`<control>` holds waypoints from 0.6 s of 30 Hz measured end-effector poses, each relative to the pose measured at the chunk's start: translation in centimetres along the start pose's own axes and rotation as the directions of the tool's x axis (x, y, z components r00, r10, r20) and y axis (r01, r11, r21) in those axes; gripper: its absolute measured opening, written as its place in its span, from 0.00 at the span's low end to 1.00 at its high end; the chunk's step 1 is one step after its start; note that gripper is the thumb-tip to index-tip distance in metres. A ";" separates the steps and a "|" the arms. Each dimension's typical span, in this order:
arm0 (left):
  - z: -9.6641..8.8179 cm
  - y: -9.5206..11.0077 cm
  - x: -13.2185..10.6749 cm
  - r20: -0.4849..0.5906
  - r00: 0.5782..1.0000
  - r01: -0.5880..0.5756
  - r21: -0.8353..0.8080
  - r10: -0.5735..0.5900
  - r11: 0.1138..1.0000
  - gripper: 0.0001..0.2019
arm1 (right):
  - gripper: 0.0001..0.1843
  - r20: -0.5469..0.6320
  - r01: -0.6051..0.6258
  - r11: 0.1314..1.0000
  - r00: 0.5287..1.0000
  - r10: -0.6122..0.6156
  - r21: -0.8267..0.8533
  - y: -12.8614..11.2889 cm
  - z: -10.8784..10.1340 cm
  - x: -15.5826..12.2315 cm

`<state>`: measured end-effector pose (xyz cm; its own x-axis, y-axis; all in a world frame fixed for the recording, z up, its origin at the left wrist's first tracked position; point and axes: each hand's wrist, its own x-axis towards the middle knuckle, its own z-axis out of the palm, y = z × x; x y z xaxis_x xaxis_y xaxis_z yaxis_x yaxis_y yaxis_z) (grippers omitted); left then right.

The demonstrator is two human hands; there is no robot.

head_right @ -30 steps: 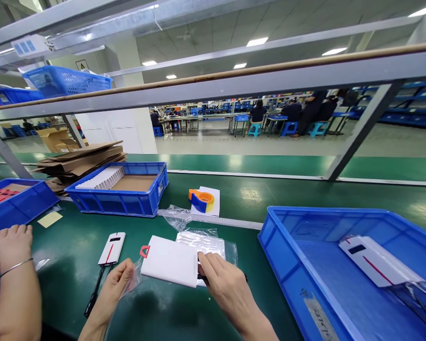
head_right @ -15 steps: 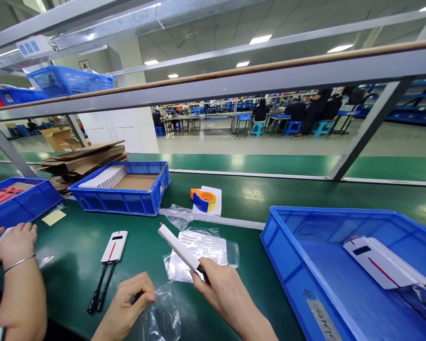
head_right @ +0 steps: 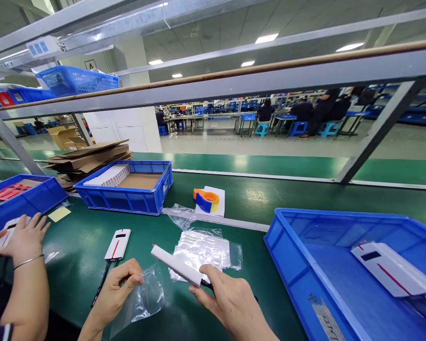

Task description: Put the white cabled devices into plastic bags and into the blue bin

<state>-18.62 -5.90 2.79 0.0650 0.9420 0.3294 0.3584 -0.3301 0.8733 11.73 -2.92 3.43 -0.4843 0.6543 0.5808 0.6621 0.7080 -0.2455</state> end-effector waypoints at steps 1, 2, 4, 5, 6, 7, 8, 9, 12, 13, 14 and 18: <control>0.1 -0.1 -0.1 0.000 1.000 0.004 -0.004 -0.004 1.000 0.24 | 0.21 -0.017 0.008 1.000 1.000 -0.008 0.007 -0.1 0.0 0.0; 0.3 -0.1 -0.2 0.001 1.000 0.012 -0.008 -0.012 1.000 0.24 | 0.23 -0.025 0.016 1.000 1.000 -0.016 0.017 -0.2 -0.1 0.0; 0.4 -0.2 -0.4 0.006 1.000 0.026 -0.019 -0.026 0.999 0.25 | 0.21 -0.014 0.034 0.998 0.999 -0.034 0.049 -0.6 -0.1 0.1; 0.5 -0.3 -0.5 0.007 0.999 0.032 -0.028 -0.031 0.999 0.25 | 0.19 0.002 0.041 0.997 0.999 -0.042 0.069 -0.8 -0.1 0.2; 0.5 -0.4 -0.6 0.006 0.999 0.036 -0.038 -0.035 0.999 0.26 | 0.18 0.014 0.044 0.995 0.999 -0.045 0.085 -1.0 0.1 0.2; 0.5 -0.4 -0.6 0.005 0.999 0.037 -0.053 -0.037 0.998 0.26 | 0.18 0.016 0.042 0.995 0.999 -0.044 0.095 -1.3 0.3 0.3; 0.6 -0.5 -0.7 0.003 0.999 0.038 -0.072 -0.038 0.997 0.26 | 0.18 0.019 0.032 0.994 0.999 -0.034 0.102 -1.5 0.5 0.3; 0.7 -0.6 -0.7 -0.006 0.999 0.042 -0.099 -0.043 0.994 0.26 | 0.19 0.022 0.014 0.994 1.000 -0.017 0.109 -1.7 0.8 0.3; 1.7 -1.0 -1.1 -0.078 0.986 0.126 -0.249 -0.150 0.960 0.27 | 0.18 0.045 -0.093 0.984 0.995 0.088 0.151 -1.9 1.8 0.0; 2.3 -1.3 -1.4 -0.092 0.972 0.178 -0.321 -0.218 0.930 0.27 | 0.18 0.058 -0.141 0.973 0.990 0.132 0.181 -1.8 2.1 -0.1; 3.0 -1.5 -1.7 -0.083 0.953 0.238 -0.395 -0.293 0.887 0.27 | 0.17 0.071 -0.187 0.958 0.982 0.175 0.216 -1.6 2.3 -0.3; 5.7 -2.5 -3.0 0.173 0.884 0.445 -0.593 -0.434 0.671 0.30 | 0.18 0.161 -0.366 0.843 0.931 0.329 0.393 -1.0 2.8 -0.7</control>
<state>-14.38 -7.57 -2.39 0.0627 0.9867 -0.1498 -0.2830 0.1615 0.9454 9.80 -3.31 1.13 -0.3246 0.8846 0.3350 0.5108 0.4620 -0.7250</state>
